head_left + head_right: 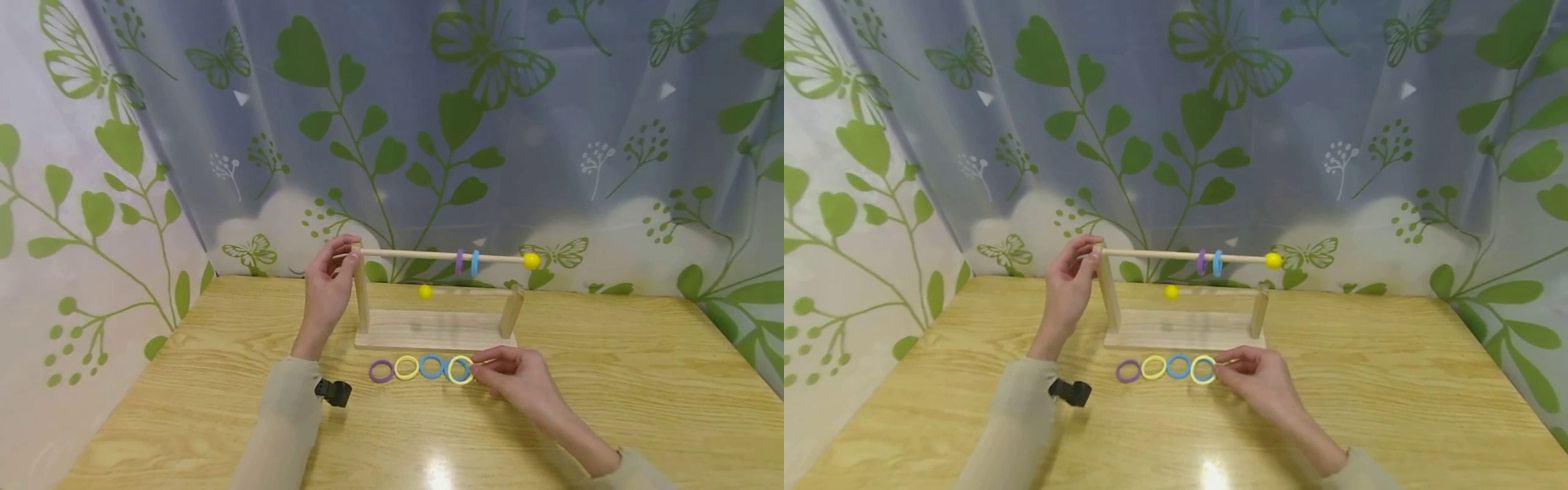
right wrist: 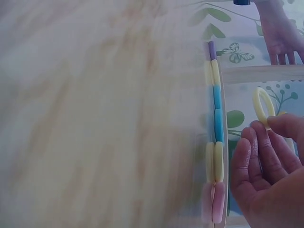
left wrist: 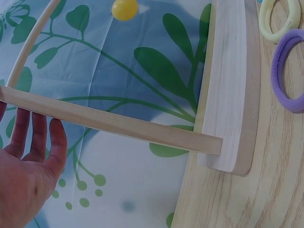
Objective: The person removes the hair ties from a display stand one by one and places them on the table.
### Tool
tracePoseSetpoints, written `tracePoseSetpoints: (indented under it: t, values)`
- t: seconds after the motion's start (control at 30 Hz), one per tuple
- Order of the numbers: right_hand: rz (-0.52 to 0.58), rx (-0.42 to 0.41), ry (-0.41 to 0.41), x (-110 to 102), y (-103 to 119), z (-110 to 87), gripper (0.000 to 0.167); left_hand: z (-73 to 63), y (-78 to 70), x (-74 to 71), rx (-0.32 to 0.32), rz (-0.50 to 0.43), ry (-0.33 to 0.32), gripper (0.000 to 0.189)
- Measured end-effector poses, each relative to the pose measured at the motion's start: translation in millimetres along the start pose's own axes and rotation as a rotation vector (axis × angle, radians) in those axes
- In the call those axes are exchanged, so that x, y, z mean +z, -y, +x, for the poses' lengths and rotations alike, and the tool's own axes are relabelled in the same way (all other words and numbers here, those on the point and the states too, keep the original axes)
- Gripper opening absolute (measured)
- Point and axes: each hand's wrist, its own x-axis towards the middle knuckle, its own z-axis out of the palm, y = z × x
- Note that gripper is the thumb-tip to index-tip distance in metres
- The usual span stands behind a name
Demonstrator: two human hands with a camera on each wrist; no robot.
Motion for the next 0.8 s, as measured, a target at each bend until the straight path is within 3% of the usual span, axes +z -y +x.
tracePoseSetpoints:
  t: [0.8]
  values:
    - [-0.045, -0.080, 0.141, 25, 9, 8.9, 0.025, -0.4, -0.8, 0.8, -0.008, 0.002, -0.008, 0.023]
